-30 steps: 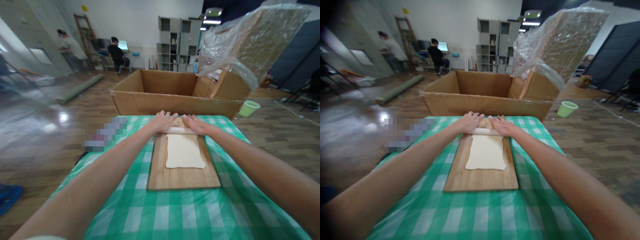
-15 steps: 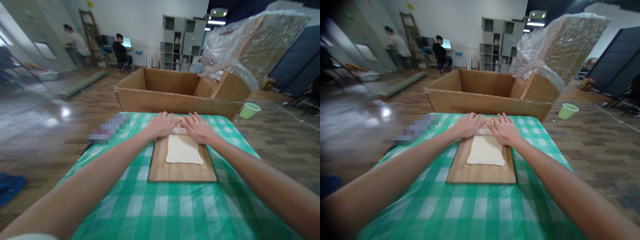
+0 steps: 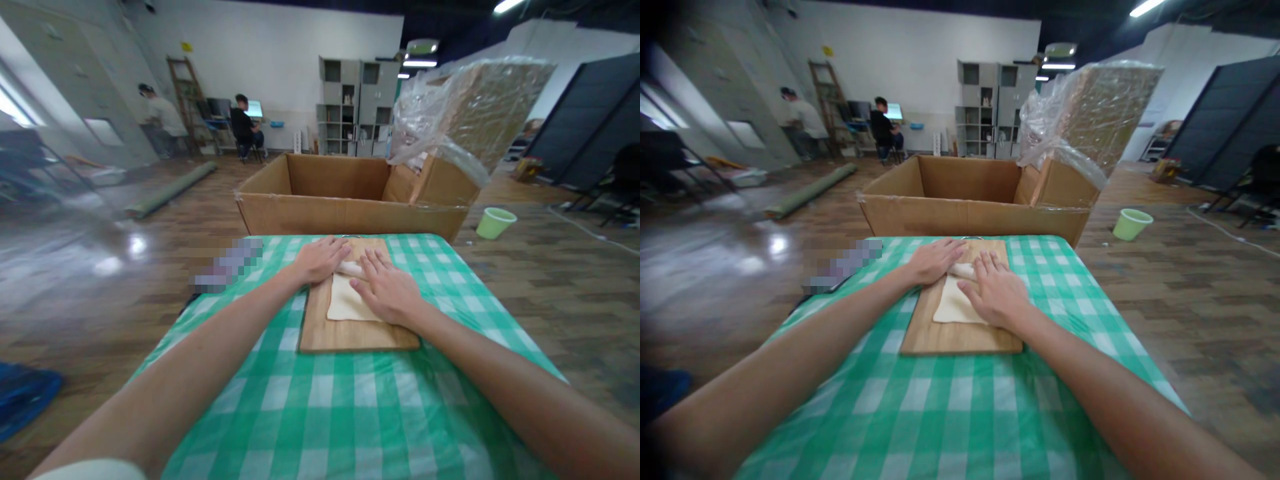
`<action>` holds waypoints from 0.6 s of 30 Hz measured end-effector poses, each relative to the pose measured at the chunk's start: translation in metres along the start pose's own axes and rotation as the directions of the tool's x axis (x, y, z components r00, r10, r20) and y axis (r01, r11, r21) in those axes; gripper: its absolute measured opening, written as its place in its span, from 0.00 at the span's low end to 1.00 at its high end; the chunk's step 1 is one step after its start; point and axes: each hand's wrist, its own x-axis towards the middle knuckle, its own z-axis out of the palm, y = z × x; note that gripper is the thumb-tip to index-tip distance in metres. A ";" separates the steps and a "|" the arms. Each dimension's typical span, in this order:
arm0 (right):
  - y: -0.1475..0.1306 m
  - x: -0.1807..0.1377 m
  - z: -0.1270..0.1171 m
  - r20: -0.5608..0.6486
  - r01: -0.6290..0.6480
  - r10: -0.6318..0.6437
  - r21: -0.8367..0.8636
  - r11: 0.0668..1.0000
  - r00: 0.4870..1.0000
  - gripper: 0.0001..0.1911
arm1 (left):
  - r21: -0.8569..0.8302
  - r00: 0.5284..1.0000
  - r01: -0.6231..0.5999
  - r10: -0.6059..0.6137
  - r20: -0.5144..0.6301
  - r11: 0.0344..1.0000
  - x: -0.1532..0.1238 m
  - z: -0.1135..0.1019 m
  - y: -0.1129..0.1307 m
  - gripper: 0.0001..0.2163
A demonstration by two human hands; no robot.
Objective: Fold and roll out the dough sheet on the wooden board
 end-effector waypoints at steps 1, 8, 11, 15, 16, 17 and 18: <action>0.006 0.006 0.000 0.002 0.011 -0.011 -0.001 1.000 1.000 0.45 | -0.003 1.000 0.017 -0.017 0.003 1.000 -0.001 0.001 0.000 0.29; 0.045 0.048 0.004 0.063 0.066 -0.064 -0.023 0.998 0.996 0.41 | 0.067 1.000 -0.011 0.010 0.025 0.998 0.009 0.001 -0.004 0.25; 0.059 0.061 0.010 0.087 0.141 -0.137 -0.045 0.989 0.987 0.39 | 0.101 0.996 -0.072 0.066 0.063 0.992 0.020 0.002 -0.009 0.21; 0.075 0.078 0.019 0.133 0.139 -0.137 -0.008 0.990 0.982 0.38 | 0.117 0.983 -0.111 0.092 0.156 0.987 0.037 0.008 -0.020 0.21; 0.079 0.082 0.021 0.149 0.131 -0.129 -0.001 0.991 0.980 0.38 | 0.120 0.981 -0.109 0.087 0.176 0.987 0.041 0.010 -0.023 0.22; 0.082 0.086 0.023 0.166 0.126 -0.125 0.002 0.992 0.978 0.37 | 0.124 0.979 -0.100 0.075 0.191 0.987 0.045 0.011 -0.025 0.22; 0.085 0.090 0.024 0.181 0.125 -0.123 0.003 0.992 0.976 0.36 | 0.129 0.977 -0.089 0.062 0.205 0.988 0.047 0.012 -0.027 0.23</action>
